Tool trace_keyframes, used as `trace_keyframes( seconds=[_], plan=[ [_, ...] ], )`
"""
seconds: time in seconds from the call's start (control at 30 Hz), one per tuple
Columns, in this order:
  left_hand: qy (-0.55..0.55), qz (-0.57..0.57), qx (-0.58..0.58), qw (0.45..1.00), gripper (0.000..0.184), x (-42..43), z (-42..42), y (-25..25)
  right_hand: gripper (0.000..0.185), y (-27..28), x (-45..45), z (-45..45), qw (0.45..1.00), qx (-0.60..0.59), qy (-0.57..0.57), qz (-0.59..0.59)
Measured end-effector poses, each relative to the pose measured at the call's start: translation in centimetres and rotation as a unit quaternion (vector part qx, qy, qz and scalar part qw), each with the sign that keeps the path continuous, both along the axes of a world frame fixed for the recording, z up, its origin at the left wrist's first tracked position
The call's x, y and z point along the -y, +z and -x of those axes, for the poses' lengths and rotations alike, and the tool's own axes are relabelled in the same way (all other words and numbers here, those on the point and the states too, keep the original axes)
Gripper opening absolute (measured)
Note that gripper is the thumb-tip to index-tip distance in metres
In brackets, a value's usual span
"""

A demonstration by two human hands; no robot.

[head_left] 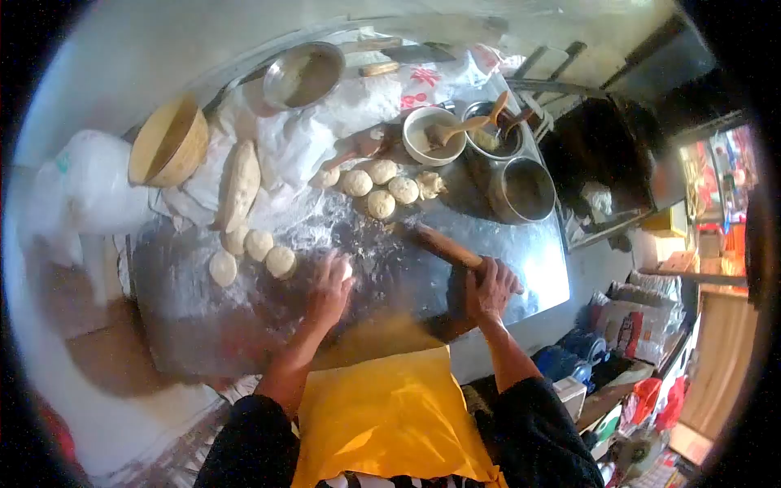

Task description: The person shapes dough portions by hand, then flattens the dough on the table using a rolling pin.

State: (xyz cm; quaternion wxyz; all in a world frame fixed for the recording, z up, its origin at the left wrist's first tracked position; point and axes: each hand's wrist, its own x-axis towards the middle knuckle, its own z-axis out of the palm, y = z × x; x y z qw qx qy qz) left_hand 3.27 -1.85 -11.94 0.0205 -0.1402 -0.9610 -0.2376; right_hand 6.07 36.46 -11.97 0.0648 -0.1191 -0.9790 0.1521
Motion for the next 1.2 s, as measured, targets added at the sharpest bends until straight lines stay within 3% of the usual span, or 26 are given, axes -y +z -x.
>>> trace_keyframes(
  seconds=[0.03,0.17,0.2,0.3,0.33,0.37,0.43,0.47,0.53,0.57,0.67,0.7,0.77,0.83,0.9,0.97,1.0,1.2],
  plan=[
    [-0.001,-0.041,0.0,0.999,0.056,-0.4,0.6,-0.4,0.052,-0.1,-0.1,0.2,1.0,0.009,-0.006,-0.001],
    [0.055,-0.129,0.006,0.99,0.063,-1.5,1.0,1.6,0.05,0.5,-0.1,0.4,1.0,0.016,-0.005,0.001],
    [0.047,-0.053,-0.023,0.997,0.063,-1.3,0.4,2.7,0.05,0.2,0.0,0.2,1.0,0.013,0.0,0.0],
    [0.006,0.007,-0.044,0.999,0.059,0.4,-1.4,0.0,0.048,-0.4,-0.2,0.5,1.0,-0.007,-0.004,-0.011],
    [-0.004,-0.032,-0.067,0.997,0.059,0.6,-0.8,0.0,0.047,-0.2,-0.1,0.5,1.0,-0.006,0.0,-0.016],
    [0.029,-0.082,0.034,0.996,0.057,0.6,-0.5,0.0,0.046,0.1,0.1,-0.2,1.0,0.0,0.004,-0.02],
    [0.06,-0.11,0.094,0.988,0.052,0.2,0.5,2.6,0.047,0.4,0.3,0.3,1.0,0.007,0.007,-0.017],
    [0.062,-0.112,0.093,0.987,0.052,0.2,0.5,2.5,0.048,-0.4,-0.1,0.2,1.0,-0.005,0.01,-0.017],
    [0.033,-0.136,-0.052,0.989,0.047,0.8,-0.6,1.5,0.048,-1.0,-0.4,-0.1,1.0,-0.01,0.013,-0.014],
    [0.058,-0.136,-0.013,0.989,0.045,1.2,-2.4,-0.8,0.048,-1.1,-0.3,-0.3,1.0,-0.006,0.009,-0.011],
    [0.03,-0.151,-0.027,0.988,0.047,1.7,-2.8,-1.3,0.05,-0.2,-0.4,0.4,1.0,0.004,0.0,-0.005],
    [0.028,-0.149,0.018,0.988,0.05,1.8,-2.6,-0.4,0.052,0.0,-0.2,-0.1,1.0,0.02,0.002,0.002],
    [0.025,-0.142,0.053,0.988,0.054,2.1,0.8,2.2,0.054,-0.6,-0.1,0.5,1.0,0.017,-0.002,0.0],
    [0.054,-0.046,0.007,0.997,0.063,-0.3,3.5,4.9,0.056,-0.1,-0.2,0.1,1.0,0.017,0.005,0.0],
    [-0.006,0.036,0.004,0.999,0.064,-1.9,3.5,3.8,0.057,-0.6,-0.5,-1.0,0.999,0.039,-0.001,-0.009],
    [-0.017,0.086,0.088,0.992,0.064,-2.4,3.1,2.9,0.057,-1.3,-0.7,0.0,0.999,0.042,-0.007,-0.018],
    [-0.006,0.108,0.074,0.991,0.065,-2.7,3.4,2.3,0.057,-1.5,-0.5,0.1,0.999,0.036,-0.01,-0.034],
    [-0.009,0.115,0.063,0.991,0.062,-2.7,3.9,2.1,0.053,-0.5,0.0,0.2,0.999,0.029,-0.001,-0.041]
  ],
)
